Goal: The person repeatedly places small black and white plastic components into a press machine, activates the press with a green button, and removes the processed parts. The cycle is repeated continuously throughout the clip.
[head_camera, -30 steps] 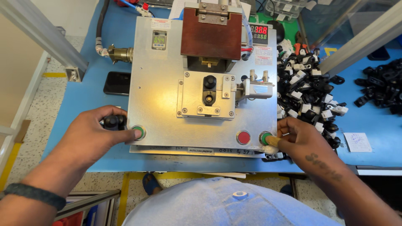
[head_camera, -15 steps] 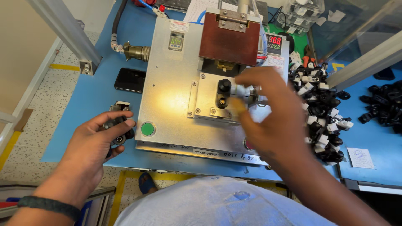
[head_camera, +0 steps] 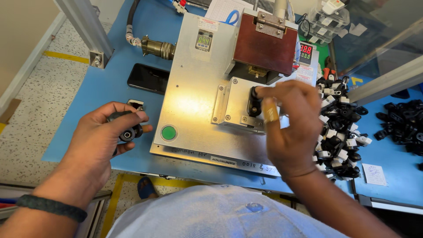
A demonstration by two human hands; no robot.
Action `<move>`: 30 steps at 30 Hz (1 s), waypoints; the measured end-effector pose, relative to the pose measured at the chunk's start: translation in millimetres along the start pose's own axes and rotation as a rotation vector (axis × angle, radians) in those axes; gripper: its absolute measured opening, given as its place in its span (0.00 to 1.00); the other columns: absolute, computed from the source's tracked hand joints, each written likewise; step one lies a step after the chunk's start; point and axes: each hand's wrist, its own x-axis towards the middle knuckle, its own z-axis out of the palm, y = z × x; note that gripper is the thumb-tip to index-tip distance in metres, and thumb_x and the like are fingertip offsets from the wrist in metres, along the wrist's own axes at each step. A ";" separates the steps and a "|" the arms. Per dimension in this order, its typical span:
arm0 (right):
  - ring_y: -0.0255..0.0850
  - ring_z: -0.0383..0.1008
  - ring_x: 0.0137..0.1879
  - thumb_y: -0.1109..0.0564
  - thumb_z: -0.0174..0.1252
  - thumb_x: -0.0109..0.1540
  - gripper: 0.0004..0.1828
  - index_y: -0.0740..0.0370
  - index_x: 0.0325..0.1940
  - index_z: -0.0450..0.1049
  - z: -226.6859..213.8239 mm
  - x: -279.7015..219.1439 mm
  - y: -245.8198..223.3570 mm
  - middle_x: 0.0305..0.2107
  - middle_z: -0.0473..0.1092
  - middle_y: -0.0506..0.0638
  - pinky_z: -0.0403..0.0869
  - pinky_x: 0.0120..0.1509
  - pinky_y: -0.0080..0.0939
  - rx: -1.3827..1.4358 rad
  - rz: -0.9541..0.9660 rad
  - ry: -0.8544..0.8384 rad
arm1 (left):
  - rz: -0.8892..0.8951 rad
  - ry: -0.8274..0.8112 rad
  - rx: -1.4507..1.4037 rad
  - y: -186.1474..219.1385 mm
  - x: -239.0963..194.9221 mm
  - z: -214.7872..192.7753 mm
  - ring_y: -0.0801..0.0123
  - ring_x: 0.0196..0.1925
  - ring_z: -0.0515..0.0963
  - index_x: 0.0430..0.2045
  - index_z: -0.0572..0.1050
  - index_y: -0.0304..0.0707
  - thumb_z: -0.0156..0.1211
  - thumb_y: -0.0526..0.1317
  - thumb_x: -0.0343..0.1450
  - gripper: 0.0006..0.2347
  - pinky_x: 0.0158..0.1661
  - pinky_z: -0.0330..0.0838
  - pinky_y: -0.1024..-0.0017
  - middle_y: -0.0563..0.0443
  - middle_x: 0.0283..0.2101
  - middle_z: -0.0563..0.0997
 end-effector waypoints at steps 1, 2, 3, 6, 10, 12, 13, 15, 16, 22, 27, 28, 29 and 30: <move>0.48 0.70 0.54 0.67 0.58 0.66 0.05 0.63 0.44 0.76 -1.2 1.0 -1.8 0.40 0.75 0.51 0.67 0.63 0.43 0.012 0.026 -0.009 | 0.016 0.007 0.041 -1.2 2.3 -0.6 0.78 0.35 0.79 0.28 0.79 0.43 0.64 0.40 0.67 0.03 0.34 0.67 0.73 0.59 0.33 0.84; 0.50 0.69 0.54 0.67 0.57 0.65 0.06 0.64 0.44 0.77 0.6 1.5 -3.5 0.39 0.75 0.52 0.67 0.63 0.43 0.025 0.053 -0.019 | 0.032 0.015 0.083 -2.2 4.3 -1.6 0.78 0.34 0.78 0.28 0.79 0.42 0.65 0.40 0.68 0.04 0.34 0.68 0.73 0.58 0.32 0.83; 0.48 0.70 0.53 0.67 0.56 0.66 0.05 0.63 0.45 0.76 0.5 0.2 -3.1 0.40 0.75 0.51 0.67 0.63 0.42 0.039 0.038 -0.008 | 0.036 0.002 0.121 -2.9 5.7 -1.4 0.77 0.33 0.78 0.29 0.80 0.42 0.64 0.40 0.67 0.03 0.33 0.67 0.73 0.57 0.31 0.84; 0.43 0.70 0.52 0.66 0.55 0.71 0.05 0.62 0.47 0.76 5.5 -5.2 2.8 0.40 0.76 0.50 0.67 0.63 0.40 0.064 0.033 0.007 | 0.060 -0.038 0.238 -4.3 8.1 -0.6 0.75 0.29 0.78 0.30 0.81 0.43 0.65 0.39 0.66 0.03 0.31 0.66 0.73 0.54 0.26 0.83; 0.43 0.70 0.51 0.67 0.55 0.70 0.09 0.60 0.50 0.78 6.8 -10.8 7.7 0.41 0.74 0.50 0.69 0.59 0.37 0.070 0.114 0.031 | 0.014 -0.092 0.395 -3.6 8.0 4.0 0.73 0.26 0.72 0.27 0.82 0.39 0.72 0.43 0.65 0.08 0.28 0.64 0.71 0.55 0.23 0.79; 0.43 0.70 0.51 0.67 0.54 0.70 0.10 0.60 0.50 0.79 6.0 -9.3 6.3 0.42 0.75 0.49 0.69 0.60 0.37 0.060 0.113 0.037 | 0.035 -0.109 0.452 -0.8 11.1 7.5 0.72 0.26 0.70 0.26 0.83 0.36 0.75 0.44 0.64 0.11 0.28 0.63 0.71 0.54 0.23 0.77; 0.43 0.70 0.51 0.67 0.55 0.71 0.08 0.60 0.49 0.79 4.0 -8.2 4.3 0.40 0.76 0.48 0.69 0.60 0.37 0.043 0.099 0.019 | 0.087 -0.116 0.472 -0.6 12.0 9.3 0.72 0.26 0.70 0.25 0.83 0.35 0.75 0.44 0.63 0.11 0.29 0.63 0.72 0.53 0.23 0.77; 0.43 0.71 0.52 0.66 0.56 0.71 0.07 0.60 0.49 0.79 4.7 -6.2 0.4 0.41 0.77 0.48 0.68 0.61 0.39 0.031 0.084 0.017 | 0.130 -0.134 0.511 2.2 13.5 11.0 0.72 0.26 0.71 0.25 0.82 0.34 0.77 0.44 0.61 0.13 0.30 0.65 0.72 0.52 0.23 0.77; 0.44 0.71 0.52 0.66 0.57 0.69 0.08 0.60 0.50 0.78 5.2 -5.3 0.5 0.43 0.77 0.48 0.68 0.62 0.40 0.037 0.081 0.033 | 0.121 -0.144 0.531 4.6 14.3 11.7 0.71 0.26 0.73 0.25 0.81 0.33 0.78 0.45 0.60 0.14 0.31 0.67 0.72 0.52 0.24 0.78; 0.47 0.72 0.56 0.66 0.59 0.67 0.10 0.61 0.52 0.78 -6.9 -24.6 16.2 0.44 0.75 0.51 0.69 0.66 0.43 -0.008 0.133 -0.006 | 0.164 -0.242 0.737 21.1 23.9 21.3 0.68 0.29 0.78 0.26 0.83 0.35 0.80 0.48 0.56 0.17 0.36 0.71 0.70 0.50 0.25 0.83; 0.51 0.69 0.57 0.67 0.60 0.60 0.18 0.70 0.55 0.70 -24.4 -82.5 26.7 0.50 0.69 0.62 0.68 0.63 0.49 -0.212 0.444 0.124 | 0.084 -0.225 0.779 25.8 24.1 24.6 0.66 0.30 0.80 0.33 0.84 0.36 0.80 0.46 0.57 0.17 0.38 0.73 0.69 0.45 0.26 0.84; 0.49 0.67 0.52 0.65 0.61 0.59 0.22 0.71 0.56 0.68 -26.8 -94.4 30.7 0.47 0.66 0.63 0.68 0.59 0.47 -0.185 0.632 0.124 | 0.083 -0.217 0.796 25.2 22.8 25.8 0.65 0.30 0.81 0.35 0.84 0.36 0.80 0.45 0.58 0.17 0.39 0.74 0.69 0.45 0.26 0.85; 0.47 0.68 0.49 0.63 0.61 0.59 0.21 0.69 0.56 0.69 -30.5 -104.7 37.0 0.45 0.69 0.60 0.68 0.56 0.46 -0.009 0.853 0.101 | 0.083 -0.213 0.816 25.7 22.4 26.6 0.64 0.30 0.82 0.38 0.85 0.36 0.80 0.44 0.59 0.18 0.39 0.74 0.69 0.44 0.26 0.86; 0.45 0.69 0.47 0.60 0.61 0.60 0.19 0.67 0.55 0.71 -34.3 -112.7 44.6 0.44 0.71 0.58 0.69 0.53 0.46 0.174 1.069 0.074 | 0.081 -0.215 0.855 26.8 22.7 26.1 0.64 0.30 0.81 0.37 0.85 0.36 0.80 0.44 0.60 0.17 0.39 0.74 0.69 0.44 0.26 0.85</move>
